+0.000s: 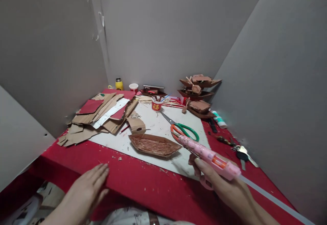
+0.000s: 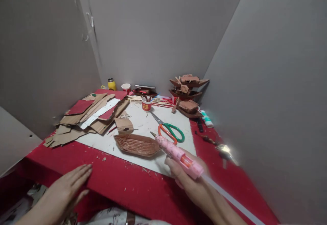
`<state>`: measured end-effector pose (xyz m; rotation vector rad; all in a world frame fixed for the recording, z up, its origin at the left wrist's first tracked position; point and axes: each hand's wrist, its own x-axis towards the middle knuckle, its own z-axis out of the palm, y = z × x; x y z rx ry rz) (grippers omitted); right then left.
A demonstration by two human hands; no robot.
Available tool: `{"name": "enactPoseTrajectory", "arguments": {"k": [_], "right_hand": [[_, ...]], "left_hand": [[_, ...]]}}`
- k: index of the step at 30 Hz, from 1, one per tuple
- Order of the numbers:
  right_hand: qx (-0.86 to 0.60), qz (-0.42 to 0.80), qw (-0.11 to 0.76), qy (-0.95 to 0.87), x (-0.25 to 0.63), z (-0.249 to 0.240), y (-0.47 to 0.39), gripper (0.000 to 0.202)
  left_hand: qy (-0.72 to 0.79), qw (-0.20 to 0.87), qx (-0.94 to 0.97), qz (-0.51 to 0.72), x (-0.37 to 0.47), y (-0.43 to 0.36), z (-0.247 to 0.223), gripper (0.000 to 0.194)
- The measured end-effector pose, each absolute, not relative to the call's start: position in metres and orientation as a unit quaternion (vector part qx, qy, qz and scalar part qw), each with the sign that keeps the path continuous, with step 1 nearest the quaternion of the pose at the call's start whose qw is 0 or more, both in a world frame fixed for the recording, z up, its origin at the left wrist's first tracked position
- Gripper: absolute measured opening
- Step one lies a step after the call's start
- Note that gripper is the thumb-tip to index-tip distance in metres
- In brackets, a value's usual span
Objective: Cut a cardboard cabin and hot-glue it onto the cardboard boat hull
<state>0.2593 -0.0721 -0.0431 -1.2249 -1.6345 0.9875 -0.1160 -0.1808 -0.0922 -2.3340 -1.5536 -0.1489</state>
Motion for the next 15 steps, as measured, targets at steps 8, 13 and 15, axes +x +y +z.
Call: {"name": "enactPoseTrajectory", "arguments": {"k": [8, 13, 15], "right_hand": [[-0.46, 0.382, 0.407, -0.69, 0.257, -0.05, -0.068, 0.032], [-0.441, 0.319, 0.412, -0.731, 0.258, -0.046, -0.065, 0.027], [-0.433, 0.303, 0.414, -0.741, 0.258, -0.044, -0.065, 0.026]], "left_hand": [[-0.616, 0.115, -0.774, -0.088, -0.075, -0.16, -0.062, 0.045], [-0.498, -0.059, -0.863, -0.057, -0.05, -0.128, -0.08, 0.068], [-0.514, -0.081, -0.852, -0.053, -0.065, -0.131, -0.085, 0.068]]}}
